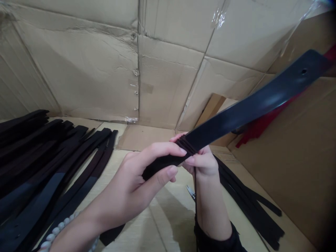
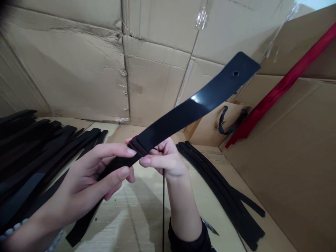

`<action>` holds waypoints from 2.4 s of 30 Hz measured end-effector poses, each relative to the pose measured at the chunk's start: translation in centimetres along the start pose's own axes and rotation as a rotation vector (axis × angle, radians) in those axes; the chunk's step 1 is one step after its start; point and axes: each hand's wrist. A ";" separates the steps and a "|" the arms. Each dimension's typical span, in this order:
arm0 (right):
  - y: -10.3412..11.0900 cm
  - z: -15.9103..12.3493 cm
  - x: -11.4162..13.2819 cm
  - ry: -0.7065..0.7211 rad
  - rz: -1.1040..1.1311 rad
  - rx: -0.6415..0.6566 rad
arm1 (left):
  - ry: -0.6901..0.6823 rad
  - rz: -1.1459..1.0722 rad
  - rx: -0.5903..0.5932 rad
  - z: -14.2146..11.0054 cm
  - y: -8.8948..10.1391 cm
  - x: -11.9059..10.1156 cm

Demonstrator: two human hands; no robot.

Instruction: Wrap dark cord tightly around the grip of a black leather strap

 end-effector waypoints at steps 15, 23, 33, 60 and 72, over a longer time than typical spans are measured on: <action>0.6 1.1 0.2 0.088 0.014 0.092 | 0.066 -0.120 0.155 0.2 -0.2 -0.4; 1.0 0.8 -0.1 0.221 0.154 0.252 | 0.108 -0.147 0.227 0.1 -0.6 -0.3; 0.7 0.8 0.0 0.147 0.136 0.303 | 0.153 -0.192 0.274 0.1 -0.5 -0.5; -2.6 1.0 -1.0 0.086 0.117 -0.099 | -0.045 -0.066 0.051 -0.4 0.7 -0.6; -3.8 -2.2 1.9 0.184 -0.101 -0.055 | 0.008 0.076 -0.152 -0.5 0.4 -2.0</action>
Point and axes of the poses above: each hand's wrist, its own z-axis towards the middle knuckle, its own y-axis out of the back of the hand, x = y × z, and after that the axes turned 4 degrees about -x, right-handed
